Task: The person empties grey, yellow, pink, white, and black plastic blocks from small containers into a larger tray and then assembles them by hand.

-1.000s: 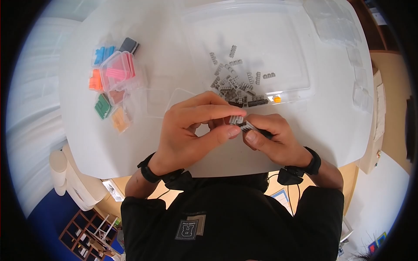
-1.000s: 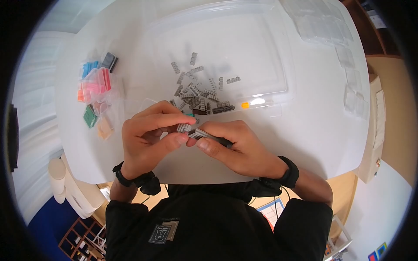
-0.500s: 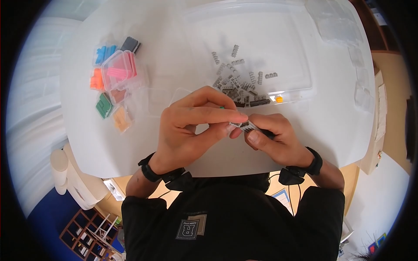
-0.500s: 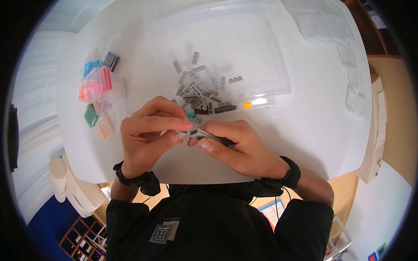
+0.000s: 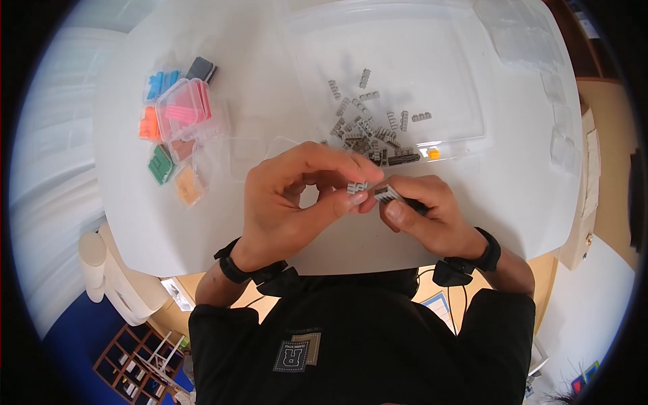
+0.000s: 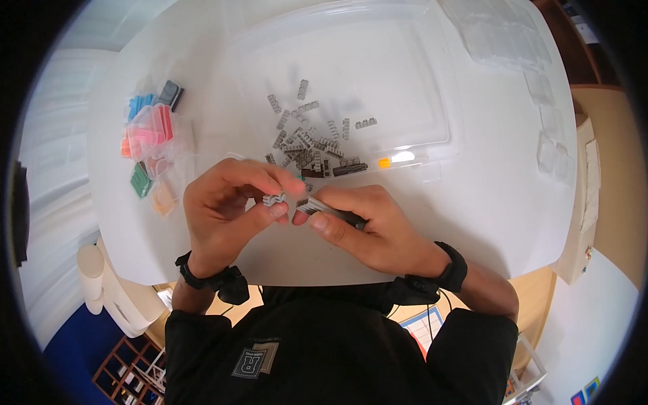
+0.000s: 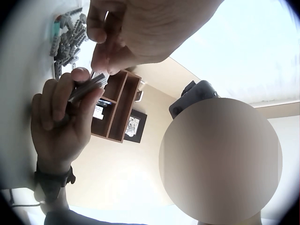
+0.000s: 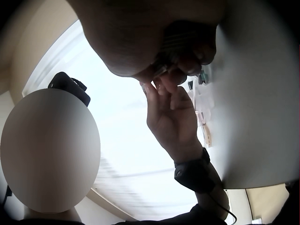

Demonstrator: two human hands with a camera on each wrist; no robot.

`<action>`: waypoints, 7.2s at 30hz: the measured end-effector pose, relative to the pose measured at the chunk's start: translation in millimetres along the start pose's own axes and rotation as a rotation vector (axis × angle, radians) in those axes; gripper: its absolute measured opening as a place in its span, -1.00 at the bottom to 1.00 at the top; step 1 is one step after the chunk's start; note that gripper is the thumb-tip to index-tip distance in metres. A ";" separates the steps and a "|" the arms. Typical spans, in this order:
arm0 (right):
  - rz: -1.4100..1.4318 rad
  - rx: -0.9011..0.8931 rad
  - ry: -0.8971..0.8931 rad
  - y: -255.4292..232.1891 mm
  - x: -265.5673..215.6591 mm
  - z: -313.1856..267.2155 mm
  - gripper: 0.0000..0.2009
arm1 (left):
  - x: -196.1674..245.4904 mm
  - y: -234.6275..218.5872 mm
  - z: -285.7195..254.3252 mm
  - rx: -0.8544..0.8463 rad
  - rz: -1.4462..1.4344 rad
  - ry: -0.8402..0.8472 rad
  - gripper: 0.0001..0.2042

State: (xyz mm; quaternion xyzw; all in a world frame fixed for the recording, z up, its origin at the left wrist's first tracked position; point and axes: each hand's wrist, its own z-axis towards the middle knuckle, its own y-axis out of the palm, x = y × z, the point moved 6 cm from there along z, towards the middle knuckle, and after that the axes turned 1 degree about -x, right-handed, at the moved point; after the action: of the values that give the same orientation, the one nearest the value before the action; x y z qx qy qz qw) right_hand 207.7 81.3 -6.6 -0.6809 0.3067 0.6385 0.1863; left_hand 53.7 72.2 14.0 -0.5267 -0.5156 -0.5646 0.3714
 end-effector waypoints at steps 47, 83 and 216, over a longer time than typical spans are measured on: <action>0.597 -0.064 0.223 0.1 12.7 8.0 -0.16 | 11.9 -1.3 -0.7 0.110 0.338 0.289 -0.77; 0.851 0.024 0.111 -6.9 19.2 7.7 -0.53 | 1.3 46.5 -14.6 -0.255 0.660 0.317 -0.76; 0.123 0.221 -0.094 -12.6 1.2 -2.8 -0.77 | 2.2 14.3 1.1 -0.031 0.462 0.199 -0.83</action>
State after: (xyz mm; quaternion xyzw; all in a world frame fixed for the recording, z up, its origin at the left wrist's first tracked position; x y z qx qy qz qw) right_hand 218.1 88.6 -9.2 -0.6054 0.4070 0.6424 0.2348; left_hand 67.4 70.7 18.8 -0.5780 -0.3334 -0.5217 0.5316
